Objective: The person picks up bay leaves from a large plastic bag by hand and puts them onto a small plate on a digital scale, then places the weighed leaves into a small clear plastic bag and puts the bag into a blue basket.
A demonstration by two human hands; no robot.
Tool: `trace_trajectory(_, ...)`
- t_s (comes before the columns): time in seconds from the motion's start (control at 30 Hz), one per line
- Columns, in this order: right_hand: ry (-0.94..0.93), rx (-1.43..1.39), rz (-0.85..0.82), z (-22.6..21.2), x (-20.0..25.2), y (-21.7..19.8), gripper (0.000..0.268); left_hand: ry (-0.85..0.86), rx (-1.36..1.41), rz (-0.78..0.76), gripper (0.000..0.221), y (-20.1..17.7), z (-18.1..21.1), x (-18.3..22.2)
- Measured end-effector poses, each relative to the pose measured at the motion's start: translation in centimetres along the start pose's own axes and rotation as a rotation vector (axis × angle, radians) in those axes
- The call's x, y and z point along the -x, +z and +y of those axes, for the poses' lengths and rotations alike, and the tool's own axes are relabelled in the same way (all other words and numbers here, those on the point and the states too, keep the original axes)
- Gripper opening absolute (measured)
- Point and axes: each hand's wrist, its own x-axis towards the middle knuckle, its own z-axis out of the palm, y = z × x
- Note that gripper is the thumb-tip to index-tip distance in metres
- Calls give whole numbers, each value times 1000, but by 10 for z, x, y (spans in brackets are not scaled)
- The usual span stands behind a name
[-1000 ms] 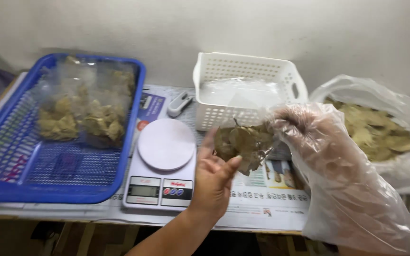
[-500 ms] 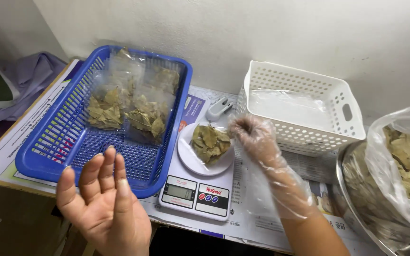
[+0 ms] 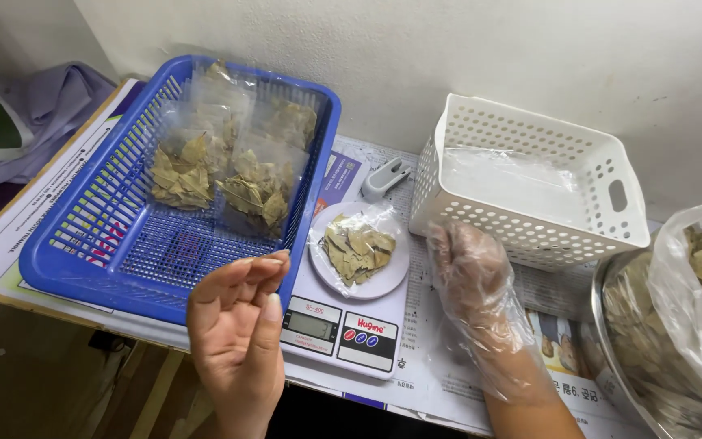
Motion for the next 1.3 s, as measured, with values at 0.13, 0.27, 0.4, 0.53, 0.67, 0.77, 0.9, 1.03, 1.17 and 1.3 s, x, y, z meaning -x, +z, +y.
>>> trace_trajectory(0.13,-396,1844,289,-5,-15,22,51,-43,-34,-99,33,8,1,-4)
trace_trajectory(0.27,29,2270,547,-11,-17,39,27,-99,-72,-171,33,14,0,-6)
trace_trajectory(0.4,126,2065,800,-13,-10,21,21,-109,-122,-251,31,18,-5,-7)
trace_trajectory(0.53,396,1744,1115,-1,-34,52,33,-185,-157,-403,44,20,-11,-8)
trace_trajectory(0.67,615,1469,1208,15,-67,106,69,-420,-427,-691,80,17,-13,-7)
trace_trajectory(0.77,840,1498,1337,29,-81,113,80,-440,-517,-730,84,18,-33,-2)
trace_trajectory(0.9,656,1577,1144,38,-70,93,54,-412,-475,-686,87,18,-54,5)
trace_trajectory(1.03,502,1464,1236,43,-66,89,32,-480,-366,-653,89,24,-49,6)
trace_trajectory(1.17,298,1489,977,31,-50,95,32,-480,-221,-635,72,26,-39,10)
trace_trajectory(1.3,55,1703,312,7,-64,115,15,-350,-525,-584,67,24,4,-6)
